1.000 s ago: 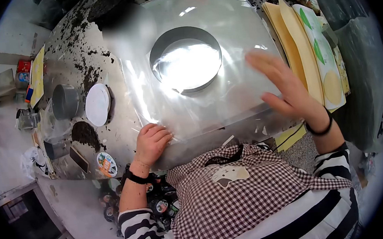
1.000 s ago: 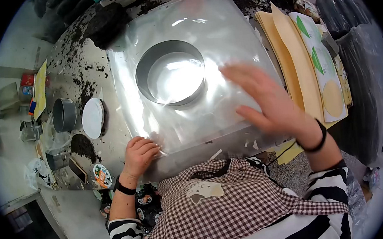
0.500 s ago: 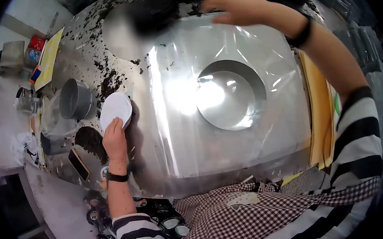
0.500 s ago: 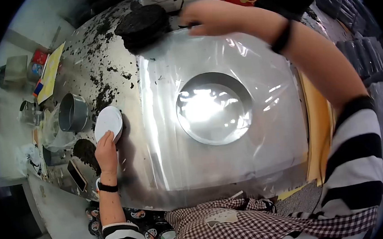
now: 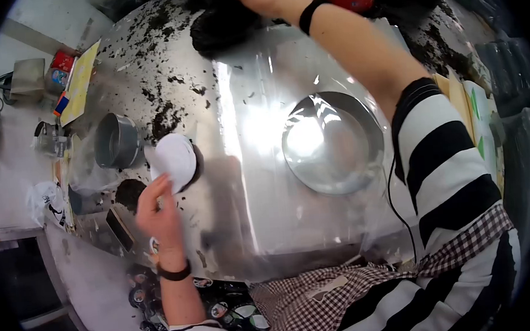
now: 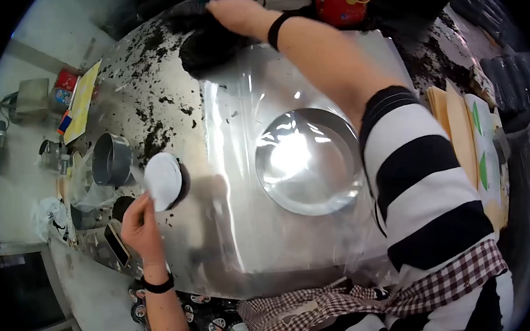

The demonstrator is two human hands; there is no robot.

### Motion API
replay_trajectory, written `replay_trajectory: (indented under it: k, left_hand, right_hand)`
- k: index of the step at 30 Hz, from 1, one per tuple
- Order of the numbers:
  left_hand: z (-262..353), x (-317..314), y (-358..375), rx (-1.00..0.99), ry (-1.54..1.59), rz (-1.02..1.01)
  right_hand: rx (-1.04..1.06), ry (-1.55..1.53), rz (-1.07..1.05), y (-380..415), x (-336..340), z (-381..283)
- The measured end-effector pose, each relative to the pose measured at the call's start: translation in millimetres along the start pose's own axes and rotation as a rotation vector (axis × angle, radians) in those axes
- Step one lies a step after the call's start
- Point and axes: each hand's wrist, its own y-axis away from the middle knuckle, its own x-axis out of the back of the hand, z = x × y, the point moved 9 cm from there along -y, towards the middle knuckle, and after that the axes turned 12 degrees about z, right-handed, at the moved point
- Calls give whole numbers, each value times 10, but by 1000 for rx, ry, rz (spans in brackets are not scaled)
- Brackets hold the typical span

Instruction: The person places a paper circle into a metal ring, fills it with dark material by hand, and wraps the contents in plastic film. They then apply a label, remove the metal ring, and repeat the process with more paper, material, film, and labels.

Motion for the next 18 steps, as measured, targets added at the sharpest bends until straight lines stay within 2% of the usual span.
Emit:
replay_trajectory:
  k: [1,2,3,5,6,7,9,10,12,13,15,16,17,18]
  left_hand:
    - [795,-247,-9,-219,107,-101]
    - [1407,-490,123,-450,262,-168]
    - [1794,-749,287,-551,419,-240]
    - [2233,-1226,604,-686,559,-293]
    - [2254,-1584,886,-777,501,-432]
    - [2199,-1689,945,-759,483,-443]
    - [2076,-1763,999,-723,433,-477]
    - [2076,-1755,1001,-727,407,-469]
    - [2168,-1525,918,-714,532,-448]
    - [2196,-1421,872,-710,595,-435]
    - [1849,-967,658,-483,796,-160]
    - [1987,-909,646,-587,827,-139]
    - [1991,-915,538,-438,735,-174]
    - [2008,-906,435,-292,640,-215]
  right_hand:
    - [-68,41,-120,-54,138,55]
    - [-75,91,-85,-110,309,201]
    - [-85,144,-51,-112,541,337]
    - [-143,58,30,-4,1375,255]
    - [-79,-21,104,207,2015,102]
    - [-8,-123,188,391,2540,-100]
    - [-339,-95,32,878,3072,-327]
    - [-365,-72,-19,1145,3219,-525]
    - [-198,-57,-37,1598,3430,-978]
    - [-6,-62,-2,1830,3481,-1227]
    - [84,6,-124,2345,3251,-1361]
    - [180,17,-166,2498,3204,-1545]
    - [275,29,-207,2630,3133,-1728]
    - [278,52,-357,2793,2940,-1800]
